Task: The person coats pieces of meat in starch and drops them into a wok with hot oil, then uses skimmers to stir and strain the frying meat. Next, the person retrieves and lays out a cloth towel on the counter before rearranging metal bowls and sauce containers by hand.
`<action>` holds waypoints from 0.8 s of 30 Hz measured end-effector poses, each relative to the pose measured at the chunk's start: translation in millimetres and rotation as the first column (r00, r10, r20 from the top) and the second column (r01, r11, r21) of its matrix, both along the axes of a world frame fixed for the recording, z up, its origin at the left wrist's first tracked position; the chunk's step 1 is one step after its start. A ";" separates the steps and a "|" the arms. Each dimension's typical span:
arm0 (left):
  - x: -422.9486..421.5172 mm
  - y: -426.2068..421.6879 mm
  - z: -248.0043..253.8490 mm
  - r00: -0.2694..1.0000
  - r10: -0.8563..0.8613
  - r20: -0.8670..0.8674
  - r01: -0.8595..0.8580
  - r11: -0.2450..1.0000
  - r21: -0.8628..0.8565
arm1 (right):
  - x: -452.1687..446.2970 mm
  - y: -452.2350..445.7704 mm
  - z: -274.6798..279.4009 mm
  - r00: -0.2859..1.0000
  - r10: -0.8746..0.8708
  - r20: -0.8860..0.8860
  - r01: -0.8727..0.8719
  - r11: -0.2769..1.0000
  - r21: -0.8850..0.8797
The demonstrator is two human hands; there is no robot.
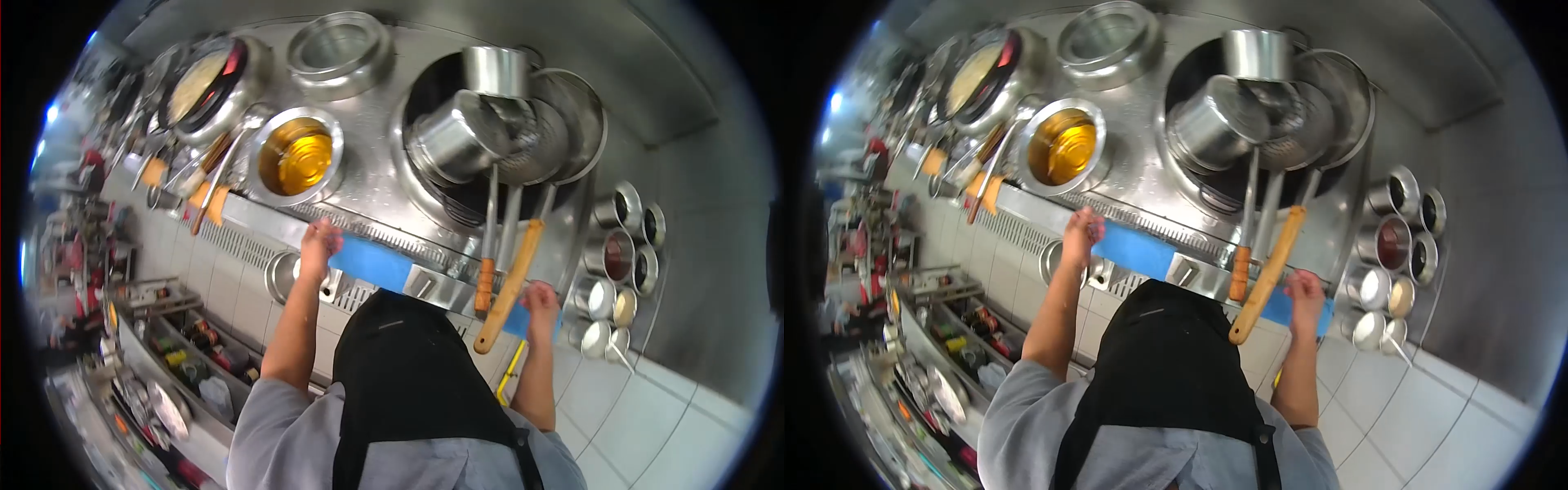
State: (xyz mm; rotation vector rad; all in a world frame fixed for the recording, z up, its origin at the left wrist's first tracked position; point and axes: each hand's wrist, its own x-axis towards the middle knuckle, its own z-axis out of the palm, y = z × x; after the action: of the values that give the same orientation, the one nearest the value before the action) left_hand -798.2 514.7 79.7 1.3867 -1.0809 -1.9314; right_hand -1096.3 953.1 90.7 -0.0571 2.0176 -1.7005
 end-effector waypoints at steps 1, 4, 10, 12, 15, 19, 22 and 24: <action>8.2 -20.9 -4.8 0.989 0.122 -0.083 -0.121 0.992 0.024 | -12.2 -8.2 11.5 1.000 0.011 0.012 -0.010 0.998 -0.059; 32.9 -80.7 -39.8 0.937 0.258 -0.234 -0.256 0.966 0.038 | -11.9 -41.0 57.4 1.000 0.008 0.013 -0.007 0.995 -0.103; 37.6 -136.4 -63.5 0.899 0.408 -0.159 -0.422 0.905 -0.063 | -13.8 -87.7 88.1 0.929 0.003 -0.370 0.054 0.988 0.142; 51.3 -156.9 -59.4 0.903 0.421 -0.090 -0.430 0.894 -0.127 | -5.8 -107.1 116.9 0.887 -0.003 -0.462 0.131 0.961 0.245; 81.1 -197.6 -54.5 0.937 0.348 -0.016 -0.342 0.913 -0.221 | -7.7 -121.4 118.9 0.924 -0.011 -0.381 0.145 0.934 0.325; 108.8 -230.3 -32.3 0.965 0.245 0.092 -0.213 0.939 -0.269 | -8.5 -136.7 102.6 0.914 0.065 -0.401 0.154 0.858 0.491; 119.4 -249.9 -26.0 0.968 0.214 0.133 -0.172 0.947 -0.270 | -10.2 -147.2 112.7 0.685 0.195 -0.702 0.378 0.728 0.572; 126.4 -259.9 -27.0 0.967 0.207 0.146 -0.161 0.948 -0.276 | -10.7 -159.7 131.1 0.672 0.270 -0.690 0.317 0.737 0.597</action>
State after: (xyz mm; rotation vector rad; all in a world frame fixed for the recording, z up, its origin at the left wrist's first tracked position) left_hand -671.8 254.8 52.7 1.4682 -1.1915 -1.4964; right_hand -1107.0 793.3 221.8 -0.5669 3.1687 -0.8372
